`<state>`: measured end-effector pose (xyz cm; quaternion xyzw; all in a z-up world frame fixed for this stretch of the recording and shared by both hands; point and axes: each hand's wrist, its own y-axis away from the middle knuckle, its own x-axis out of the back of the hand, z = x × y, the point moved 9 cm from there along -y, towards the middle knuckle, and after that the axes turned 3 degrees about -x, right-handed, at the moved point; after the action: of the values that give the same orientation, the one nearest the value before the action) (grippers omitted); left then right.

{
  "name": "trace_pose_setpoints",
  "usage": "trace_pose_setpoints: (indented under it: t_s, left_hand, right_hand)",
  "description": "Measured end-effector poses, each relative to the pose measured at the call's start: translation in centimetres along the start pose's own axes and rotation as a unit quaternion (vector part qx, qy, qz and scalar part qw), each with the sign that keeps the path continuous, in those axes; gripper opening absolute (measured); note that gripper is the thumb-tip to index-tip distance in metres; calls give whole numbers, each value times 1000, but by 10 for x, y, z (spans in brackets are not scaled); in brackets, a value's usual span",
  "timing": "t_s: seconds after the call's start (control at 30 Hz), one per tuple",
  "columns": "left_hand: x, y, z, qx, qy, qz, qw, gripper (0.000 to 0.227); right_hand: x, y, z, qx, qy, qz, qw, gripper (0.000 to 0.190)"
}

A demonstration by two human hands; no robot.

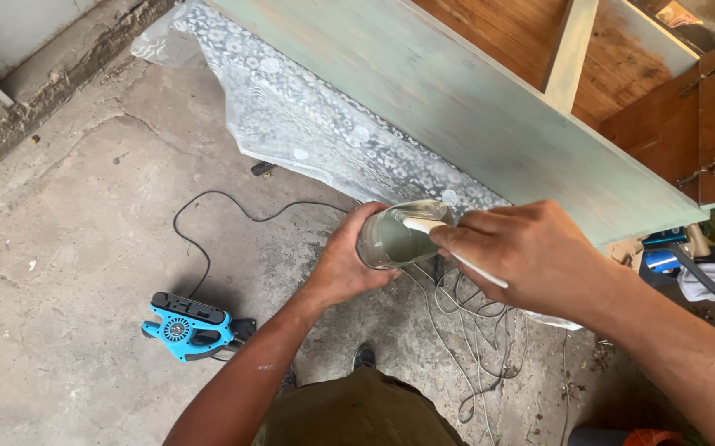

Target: The person prepares paint and applies it to a wooden cabinet door using a paintbrush.

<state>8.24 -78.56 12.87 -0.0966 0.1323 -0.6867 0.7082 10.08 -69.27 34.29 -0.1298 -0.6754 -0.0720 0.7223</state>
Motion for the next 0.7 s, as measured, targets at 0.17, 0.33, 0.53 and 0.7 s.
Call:
trace_pose_setpoints:
  t_s: [0.17,0.33,0.53,0.7]
  left_hand:
    - [5,3,6,3,18,27,999,96]
    - [11,4,-15,8,2,53,999,100]
    - [11,-3,-18,45,6,66,997,104]
    - [7,-22,-26,62,23,76,995,105]
  right_hand:
    - [-9,12,-13,50,92,42,994,13]
    - [15,3,-12,-16,18,78,997,9]
    - [3,-8,21,-108,-91,63,988,11]
    - [-15,-13,48,-101,-63,61,991,4]
